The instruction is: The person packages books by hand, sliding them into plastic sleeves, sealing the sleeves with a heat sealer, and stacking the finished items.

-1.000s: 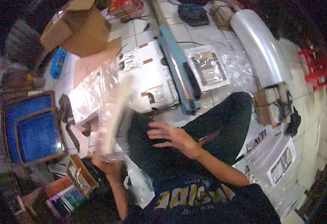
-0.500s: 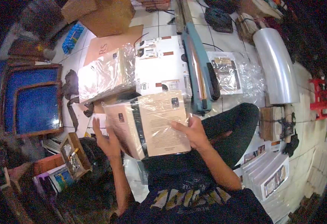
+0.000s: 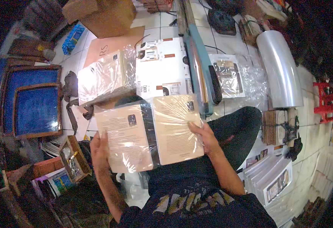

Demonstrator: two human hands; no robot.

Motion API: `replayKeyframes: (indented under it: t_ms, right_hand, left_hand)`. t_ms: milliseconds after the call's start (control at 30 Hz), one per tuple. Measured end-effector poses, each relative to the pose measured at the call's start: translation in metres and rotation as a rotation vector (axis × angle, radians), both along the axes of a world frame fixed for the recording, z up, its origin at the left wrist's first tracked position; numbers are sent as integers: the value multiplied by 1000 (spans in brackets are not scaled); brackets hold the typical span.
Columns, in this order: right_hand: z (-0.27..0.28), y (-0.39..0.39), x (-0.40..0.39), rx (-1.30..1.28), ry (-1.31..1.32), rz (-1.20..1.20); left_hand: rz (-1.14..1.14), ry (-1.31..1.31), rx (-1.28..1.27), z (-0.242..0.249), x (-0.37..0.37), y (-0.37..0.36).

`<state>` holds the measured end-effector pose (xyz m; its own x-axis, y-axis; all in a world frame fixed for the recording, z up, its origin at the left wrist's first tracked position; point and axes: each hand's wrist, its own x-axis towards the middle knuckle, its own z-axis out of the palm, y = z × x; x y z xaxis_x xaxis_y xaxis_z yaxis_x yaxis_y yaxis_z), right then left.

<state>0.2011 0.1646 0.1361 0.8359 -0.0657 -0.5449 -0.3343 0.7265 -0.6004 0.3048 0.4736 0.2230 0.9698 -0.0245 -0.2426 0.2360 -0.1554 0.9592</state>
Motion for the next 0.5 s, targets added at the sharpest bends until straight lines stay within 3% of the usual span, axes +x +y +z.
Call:
replayKeyframes:
  t_ms: [67,133,200,267,333,367,500]
  right_hand:
    - [-2,-1,-13,-4,7,-13]
    - [-4,-1,-25,175,-81,-72]
    - [7,-7,-33,141,-86,-59]
    - [16,-15,-39,-69,-15,75]
    - [11,-34,-54,-102,30,54]
    - [10,-46,-63,-171,103,0]
    - [28,-95,-67,-358,187,-113]
  left_hand:
    - [-45,-31,14,28,-1,-6]
    - [-44,5,-84,32,3,-4]
    - [-73,88,-94,41,9,-9]
    - [-109,110,-36,33,18,-10]
    - [-144,112,322,11,23,-20]
    - [-87,198,148,11,20,-41]
    - [-307,91,123,-16,38,-96]
